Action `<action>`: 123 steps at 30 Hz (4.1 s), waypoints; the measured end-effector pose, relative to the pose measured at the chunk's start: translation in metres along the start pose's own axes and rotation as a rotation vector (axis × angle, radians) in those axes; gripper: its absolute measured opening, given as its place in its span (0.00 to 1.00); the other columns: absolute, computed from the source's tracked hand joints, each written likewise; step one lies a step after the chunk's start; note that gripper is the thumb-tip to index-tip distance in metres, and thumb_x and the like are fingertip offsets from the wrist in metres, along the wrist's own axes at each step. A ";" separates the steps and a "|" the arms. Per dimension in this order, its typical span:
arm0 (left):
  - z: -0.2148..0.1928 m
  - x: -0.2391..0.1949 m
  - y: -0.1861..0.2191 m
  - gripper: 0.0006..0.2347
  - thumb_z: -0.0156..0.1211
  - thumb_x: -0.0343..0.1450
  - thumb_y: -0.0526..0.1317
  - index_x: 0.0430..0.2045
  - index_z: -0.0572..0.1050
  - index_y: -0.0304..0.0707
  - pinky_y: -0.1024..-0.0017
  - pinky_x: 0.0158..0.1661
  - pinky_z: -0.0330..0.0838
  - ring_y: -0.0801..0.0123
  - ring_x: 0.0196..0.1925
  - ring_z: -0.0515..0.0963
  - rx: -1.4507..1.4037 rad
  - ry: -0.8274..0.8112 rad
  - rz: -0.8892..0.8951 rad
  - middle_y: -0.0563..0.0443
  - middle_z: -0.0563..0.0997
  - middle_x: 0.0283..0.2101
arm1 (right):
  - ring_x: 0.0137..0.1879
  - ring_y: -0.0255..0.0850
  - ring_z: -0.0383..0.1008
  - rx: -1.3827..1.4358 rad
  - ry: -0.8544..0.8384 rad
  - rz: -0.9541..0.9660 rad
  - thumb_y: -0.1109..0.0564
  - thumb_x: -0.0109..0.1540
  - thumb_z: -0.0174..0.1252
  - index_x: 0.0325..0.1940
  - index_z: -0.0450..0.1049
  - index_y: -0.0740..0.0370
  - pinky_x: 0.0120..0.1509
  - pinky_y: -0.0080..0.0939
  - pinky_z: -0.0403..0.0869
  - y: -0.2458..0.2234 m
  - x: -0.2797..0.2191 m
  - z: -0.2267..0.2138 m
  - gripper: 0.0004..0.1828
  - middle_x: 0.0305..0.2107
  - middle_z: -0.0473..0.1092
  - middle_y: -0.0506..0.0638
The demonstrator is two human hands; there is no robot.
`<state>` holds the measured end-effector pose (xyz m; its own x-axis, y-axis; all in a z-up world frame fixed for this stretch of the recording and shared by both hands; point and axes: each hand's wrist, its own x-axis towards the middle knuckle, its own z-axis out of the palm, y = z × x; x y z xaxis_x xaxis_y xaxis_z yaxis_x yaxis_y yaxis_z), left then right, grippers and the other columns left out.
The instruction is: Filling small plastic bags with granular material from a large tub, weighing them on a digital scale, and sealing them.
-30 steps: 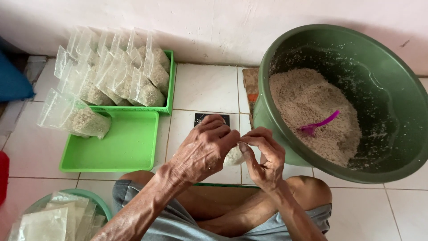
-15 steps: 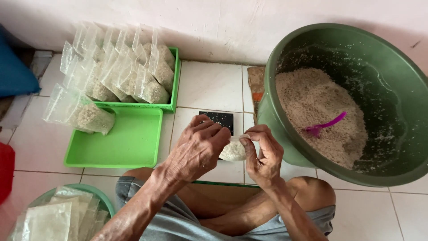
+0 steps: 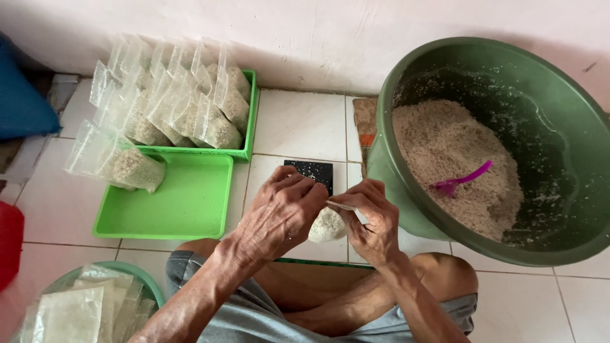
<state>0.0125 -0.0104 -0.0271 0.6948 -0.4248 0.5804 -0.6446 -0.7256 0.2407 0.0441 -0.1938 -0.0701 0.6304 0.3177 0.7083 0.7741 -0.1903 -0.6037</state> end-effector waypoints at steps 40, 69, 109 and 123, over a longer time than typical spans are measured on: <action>0.003 -0.027 -0.023 0.10 0.52 0.74 0.44 0.20 0.69 0.50 0.69 0.42 0.73 0.70 0.26 0.77 0.161 -0.122 -0.052 0.57 0.74 0.20 | 0.31 0.38 0.71 -0.051 0.066 -0.120 0.63 0.61 0.60 0.35 0.79 0.59 0.59 0.49 0.64 0.015 -0.005 -0.002 0.03 0.23 0.71 0.44; 0.003 -0.076 -0.025 0.24 0.70 0.63 0.37 0.50 0.68 0.32 0.52 0.48 0.74 0.45 0.49 0.80 -0.707 0.195 -0.438 0.36 0.77 0.49 | 0.32 0.35 0.75 0.440 -0.067 0.219 0.68 0.60 0.60 0.38 0.77 0.69 0.52 0.48 0.74 0.025 0.011 -0.001 0.04 0.25 0.74 0.53; 0.080 -0.246 -0.238 0.23 0.76 0.55 0.40 0.39 0.75 0.27 0.59 0.36 0.75 0.51 0.33 0.80 0.142 0.810 -1.422 0.39 0.79 0.37 | 0.70 0.61 0.71 -0.533 -0.423 0.024 0.71 0.61 0.63 0.43 0.76 0.73 0.92 0.63 0.66 0.178 -0.033 -0.113 0.07 0.48 0.73 0.64; 0.091 -0.229 -0.241 0.24 0.72 0.58 0.37 0.47 0.71 0.29 0.58 0.41 0.73 0.48 0.40 0.79 0.201 0.820 -1.403 0.38 0.77 0.46 | 0.83 0.56 0.61 -0.485 -0.579 0.035 0.68 0.53 0.61 0.51 0.72 0.64 0.98 0.64 0.58 0.348 -0.104 -0.194 0.22 0.58 0.71 0.57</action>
<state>0.0375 0.2122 -0.2888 0.2785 0.9255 0.2565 0.4031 -0.3551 0.8435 0.2587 -0.4739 -0.2830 0.6281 0.7157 0.3053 0.7768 -0.5541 -0.2991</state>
